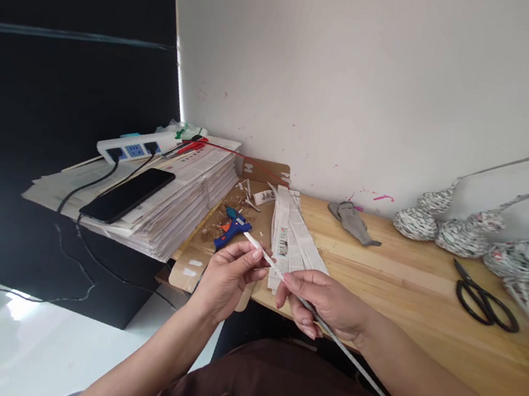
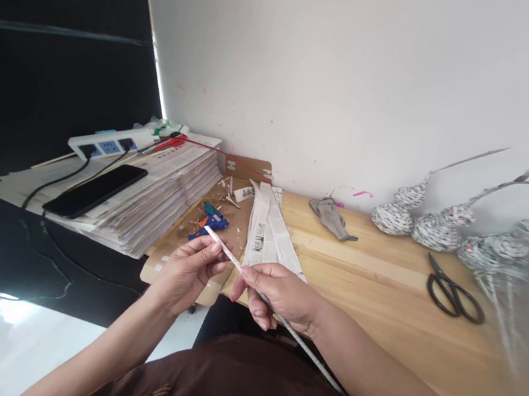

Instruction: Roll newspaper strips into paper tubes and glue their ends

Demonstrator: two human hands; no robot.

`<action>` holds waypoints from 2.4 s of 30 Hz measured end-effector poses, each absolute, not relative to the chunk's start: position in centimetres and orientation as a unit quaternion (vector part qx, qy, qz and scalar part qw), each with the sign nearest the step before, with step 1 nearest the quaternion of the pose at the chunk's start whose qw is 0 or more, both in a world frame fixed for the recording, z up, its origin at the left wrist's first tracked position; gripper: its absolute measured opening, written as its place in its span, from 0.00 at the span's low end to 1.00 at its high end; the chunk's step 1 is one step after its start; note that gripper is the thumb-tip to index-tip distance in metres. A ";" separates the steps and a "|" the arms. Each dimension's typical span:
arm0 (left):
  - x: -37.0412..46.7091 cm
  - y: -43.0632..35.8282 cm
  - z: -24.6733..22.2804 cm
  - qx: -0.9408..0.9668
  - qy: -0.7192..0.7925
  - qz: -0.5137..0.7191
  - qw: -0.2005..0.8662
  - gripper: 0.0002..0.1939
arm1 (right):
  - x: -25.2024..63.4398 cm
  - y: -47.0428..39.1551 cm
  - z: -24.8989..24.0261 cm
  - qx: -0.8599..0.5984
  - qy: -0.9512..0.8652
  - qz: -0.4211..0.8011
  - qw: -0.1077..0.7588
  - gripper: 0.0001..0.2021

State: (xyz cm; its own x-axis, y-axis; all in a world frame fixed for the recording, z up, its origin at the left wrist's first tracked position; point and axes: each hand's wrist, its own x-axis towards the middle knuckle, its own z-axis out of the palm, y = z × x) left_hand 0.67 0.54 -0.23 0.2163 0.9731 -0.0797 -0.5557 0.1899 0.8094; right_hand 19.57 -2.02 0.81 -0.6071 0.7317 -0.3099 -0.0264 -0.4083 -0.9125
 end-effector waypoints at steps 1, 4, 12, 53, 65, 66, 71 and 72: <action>0.6 0.5 -0.2 0.330 0.312 0.545 0.705 0.07 | 19.4 -1.9 0.8 -0.362 -0.479 0.759 0.250 0.21; 0.2 0.4 -0.1 0.324 0.310 0.553 0.702 0.09 | 18.7 -1.5 0.7 -0.357 -0.479 0.765 0.241 0.21; -3.3 0.0 0.3 0.284 0.328 0.611 0.662 0.11 | 15.4 4.0 -0.2 -0.445 -0.513 0.688 0.256 0.21; -5.3 0.5 -0.1 0.244 0.344 0.646 0.636 0.11 | 8.5 12.2 -2.6 -0.591 -0.505 0.525 0.346 0.09; -4.9 0.5 0.7 0.268 0.328 0.654 0.627 0.13 | 14.0 0.9 4.6 -0.367 -0.443 0.677 0.460 0.12; -4.8 0.4 0.8 0.271 0.329 0.651 0.628 0.13 | 14.0 0.4 4.6 -0.365 -0.445 0.681 0.453 0.12; -4.6 0.1 1.3 0.286 0.322 0.648 0.628 0.07 | 14.4 -1.4 4.4 -0.376 -0.524 0.629 0.434 0.14; -4.6 0.1 1.4 0.286 0.320 0.651 0.626 0.07 | 14.5 -1.7 4.4 -0.385 -0.545 0.608 0.430 0.14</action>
State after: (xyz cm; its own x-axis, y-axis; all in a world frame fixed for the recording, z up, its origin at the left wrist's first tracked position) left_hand -4.63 0.06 1.42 -0.0521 0.9982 -0.0288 -0.6327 -0.0107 0.7744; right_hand 14.52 -1.66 4.42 -0.3327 0.9430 0.0010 -0.1030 -0.0353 -0.9941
